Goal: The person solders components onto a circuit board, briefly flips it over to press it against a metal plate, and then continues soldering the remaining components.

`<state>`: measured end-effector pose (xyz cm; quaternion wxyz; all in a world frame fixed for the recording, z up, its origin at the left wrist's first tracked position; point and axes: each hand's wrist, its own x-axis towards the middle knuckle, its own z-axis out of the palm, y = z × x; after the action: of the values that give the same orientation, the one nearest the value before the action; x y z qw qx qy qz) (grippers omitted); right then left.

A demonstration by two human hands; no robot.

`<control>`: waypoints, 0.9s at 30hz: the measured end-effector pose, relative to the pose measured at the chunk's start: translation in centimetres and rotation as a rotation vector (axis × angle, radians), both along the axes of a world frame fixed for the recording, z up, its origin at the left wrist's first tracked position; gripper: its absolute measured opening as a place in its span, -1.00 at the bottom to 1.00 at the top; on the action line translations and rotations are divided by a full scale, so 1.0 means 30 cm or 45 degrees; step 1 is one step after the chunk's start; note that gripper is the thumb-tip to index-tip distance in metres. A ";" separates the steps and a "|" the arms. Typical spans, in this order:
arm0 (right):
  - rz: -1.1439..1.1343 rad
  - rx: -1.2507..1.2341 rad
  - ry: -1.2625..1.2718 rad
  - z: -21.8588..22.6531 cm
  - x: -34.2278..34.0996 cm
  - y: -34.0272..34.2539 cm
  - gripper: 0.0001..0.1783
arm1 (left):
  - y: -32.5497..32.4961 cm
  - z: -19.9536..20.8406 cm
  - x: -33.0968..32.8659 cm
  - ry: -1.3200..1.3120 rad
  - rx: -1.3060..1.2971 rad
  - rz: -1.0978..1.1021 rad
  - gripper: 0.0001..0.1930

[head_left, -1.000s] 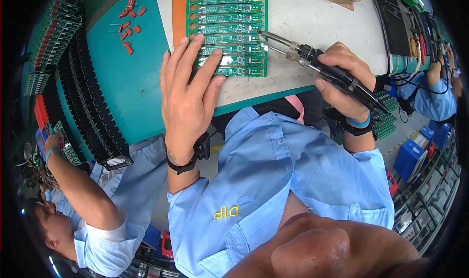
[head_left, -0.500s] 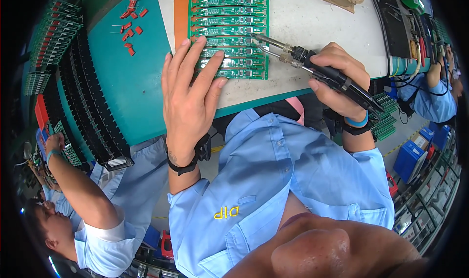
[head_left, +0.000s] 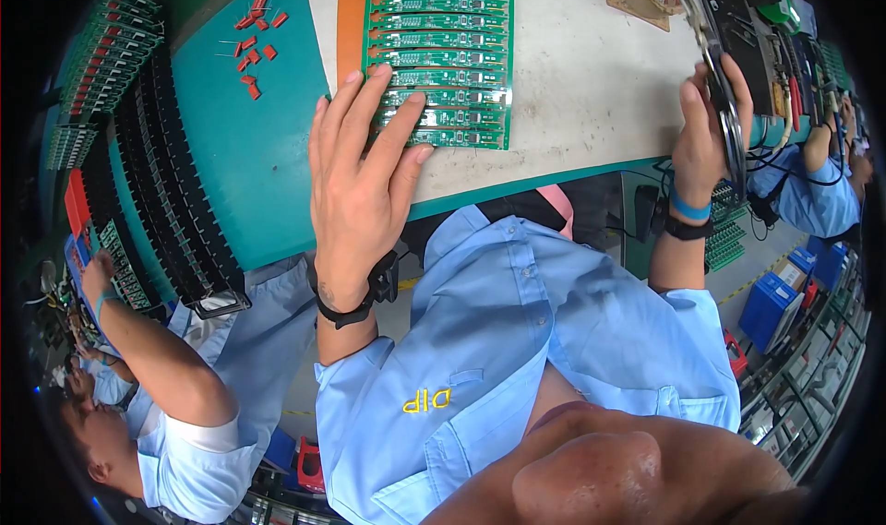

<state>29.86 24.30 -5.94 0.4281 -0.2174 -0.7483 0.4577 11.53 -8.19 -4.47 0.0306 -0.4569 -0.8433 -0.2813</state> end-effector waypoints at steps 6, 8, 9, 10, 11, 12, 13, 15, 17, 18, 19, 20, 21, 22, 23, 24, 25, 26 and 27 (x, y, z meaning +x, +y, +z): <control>0.125 0.015 0.001 0.015 0.009 -0.042 -0.40 | -0.002 -0.007 -0.001 -0.004 0.030 0.015 -0.56; 0.196 0.061 0.031 0.036 0.001 -0.088 -0.43 | -0.002 -0.010 -0.001 -0.002 0.037 0.025 -0.56; 0.470 0.138 -0.001 0.065 -0.018 -0.099 -0.47 | -0.002 -0.010 -0.001 -0.001 0.035 0.024 -0.56; 0.744 0.215 -0.035 0.085 -0.033 -0.112 -0.50 | -0.003 -0.011 -0.002 0.000 0.033 0.024 -0.56; 0.743 0.214 -0.035 0.094 -0.042 -0.131 -0.50 | -0.003 -0.011 -0.003 0.001 0.031 0.023 -0.56; 0.798 0.189 -0.066 0.102 -0.049 -0.150 -0.52 | -0.003 -0.013 -0.003 0.000 0.030 0.022 -0.56; 0.854 0.164 -0.096 0.107 -0.054 -0.167 -0.54 | -0.002 -0.013 -0.003 -0.002 0.029 0.021 -0.56; 0.910 0.139 -0.128 0.108 -0.060 -0.178 -0.55 | -0.003 -0.012 -0.003 0.000 0.010 0.023 -0.57; 0.905 0.152 -0.121 0.100 -0.067 -0.179 -0.55 | -0.004 -0.013 -0.002 0.000 0.002 0.026 -0.58; 0.903 0.159 -0.117 0.097 -0.068 -0.180 -0.54 | -0.004 -0.013 -0.002 -0.004 -0.003 0.024 -0.58; 0.905 0.159 -0.118 0.095 -0.066 -0.182 -0.54 | -0.005 -0.014 -0.001 -0.008 -0.009 0.022 -0.59; 0.898 0.160 -0.144 0.093 -0.063 -0.183 -0.56 | -0.004 -0.014 -0.001 -0.010 -0.014 0.019 -0.59; 0.891 0.160 -0.169 0.092 -0.060 -0.183 -0.57 | -0.004 -0.014 -0.001 -0.010 -0.013 0.019 -0.59; 0.884 0.161 -0.194 0.092 -0.059 -0.184 -0.58 | -0.004 -0.013 0.000 -0.010 -0.013 0.018 -0.59; 0.884 0.162 -0.194 0.093 -0.061 -0.183 -0.58 | -0.004 -0.013 0.000 -0.010 -0.013 0.016 -0.59; 0.887 0.169 -0.179 0.097 -0.065 -0.182 -0.57 | -0.003 -0.013 -0.001 -0.011 -0.013 0.014 -0.59; 0.893 0.175 -0.164 0.100 -0.070 -0.181 -0.56 | -0.004 -0.014 -0.001 -0.011 -0.014 0.016 -0.59; 0.898 0.181 -0.148 0.101 -0.073 -0.180 -0.55 | -0.004 -0.013 -0.001 -0.013 -0.014 0.017 -0.59; 0.900 0.181 -0.148 0.100 -0.074 -0.180 -0.55 | -0.004 -0.013 -0.001 -0.014 -0.014 0.017 -0.59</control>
<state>27.62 18.91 -2.95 0.2142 0.0592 -0.8303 0.5112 11.50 -8.32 -4.85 0.0254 -0.4497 -0.8481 -0.2790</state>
